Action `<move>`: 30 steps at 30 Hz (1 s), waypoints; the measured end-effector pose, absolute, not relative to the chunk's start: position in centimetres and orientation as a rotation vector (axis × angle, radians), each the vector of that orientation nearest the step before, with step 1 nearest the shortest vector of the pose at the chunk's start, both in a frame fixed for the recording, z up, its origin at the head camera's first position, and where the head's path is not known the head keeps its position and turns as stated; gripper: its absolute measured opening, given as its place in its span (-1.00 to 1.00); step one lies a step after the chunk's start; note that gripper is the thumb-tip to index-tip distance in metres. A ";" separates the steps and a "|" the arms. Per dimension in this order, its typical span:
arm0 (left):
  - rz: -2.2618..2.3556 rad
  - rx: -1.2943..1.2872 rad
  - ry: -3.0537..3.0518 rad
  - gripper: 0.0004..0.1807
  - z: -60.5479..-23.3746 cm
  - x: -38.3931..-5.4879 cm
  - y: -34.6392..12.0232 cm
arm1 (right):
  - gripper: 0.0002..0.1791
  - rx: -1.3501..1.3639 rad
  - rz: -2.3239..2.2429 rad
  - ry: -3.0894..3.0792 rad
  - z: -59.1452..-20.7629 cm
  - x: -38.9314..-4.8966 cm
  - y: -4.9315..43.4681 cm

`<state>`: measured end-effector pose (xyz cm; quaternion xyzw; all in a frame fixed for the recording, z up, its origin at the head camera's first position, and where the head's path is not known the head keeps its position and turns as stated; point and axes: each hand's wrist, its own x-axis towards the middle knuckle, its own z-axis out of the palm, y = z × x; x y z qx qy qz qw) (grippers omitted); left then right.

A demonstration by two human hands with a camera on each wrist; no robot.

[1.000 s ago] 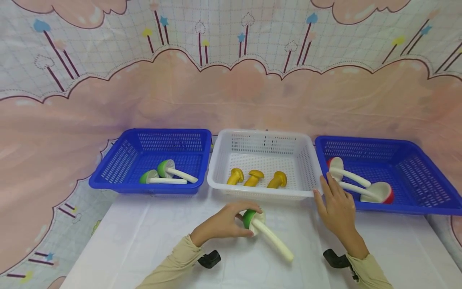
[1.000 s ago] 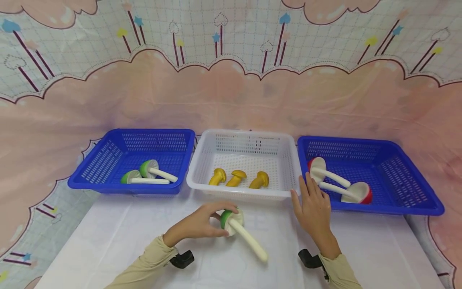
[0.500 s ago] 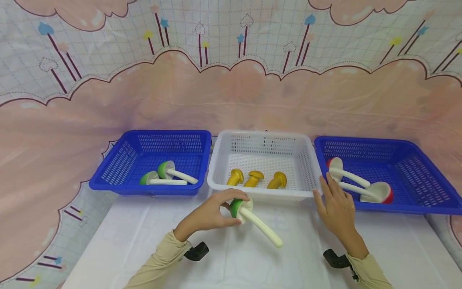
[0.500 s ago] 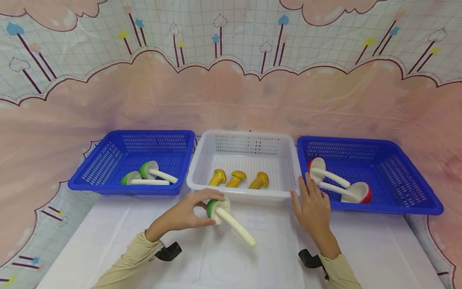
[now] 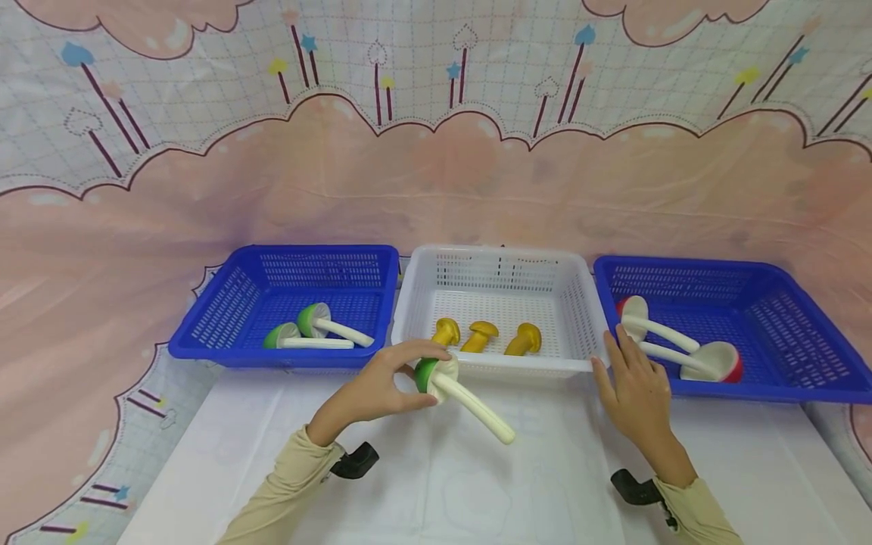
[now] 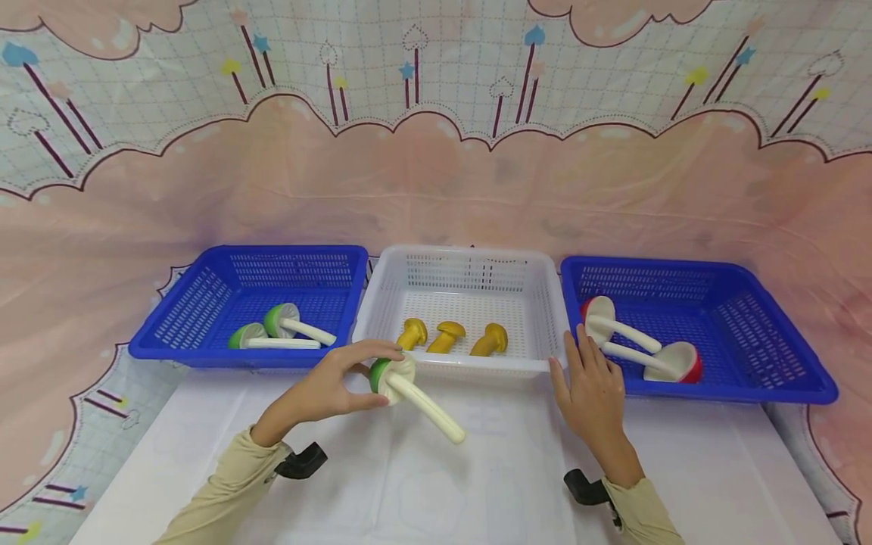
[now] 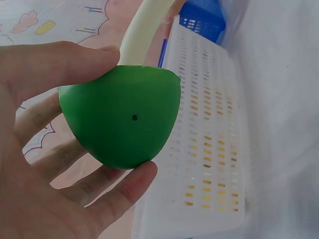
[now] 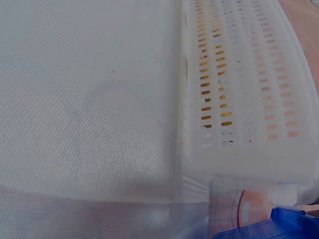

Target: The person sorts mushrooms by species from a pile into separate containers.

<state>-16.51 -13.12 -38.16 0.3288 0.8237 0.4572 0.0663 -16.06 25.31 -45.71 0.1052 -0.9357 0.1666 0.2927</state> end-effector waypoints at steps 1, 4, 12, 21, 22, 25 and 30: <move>1.388 0.994 2.486 -0.42 -38.1 -16.6 -13.2 | -0.43 0.279 0.443 -2.492 -45.7 -16.1 25.3; 1.404 0.992 2.502 -0.42 -37.7 -16.8 -13.7 | -0.43 0.277 0.447 -2.490 -45.7 -16.0 25.3; 1.396 0.997 2.546 -0.41 -36.6 -17.3 -14.7 | -0.43 0.277 0.455 -2.511 -45.7 -16.1 25.4; 1.380 1.023 2.598 -0.41 -35.1 -18.4 -16.4 | -0.43 0.292 0.453 -2.488 -45.7 -16.1 25.4; 1.377 1.020 2.609 -0.41 -34.9 -18.5 -16.6 | -0.43 0.295 0.454 -2.487 -45.7 -16.0 25.4; 1.382 1.005 2.630 -0.39 -34.3 -18.9 -17.4 | -0.43 0.293 0.448 -2.494 -45.7 -16.1 25.4; 1.385 0.990 2.678 -0.37 -33.3 -19.5 -18.5 | -0.43 0.300 0.443 -2.481 -45.7 -16.1 25.4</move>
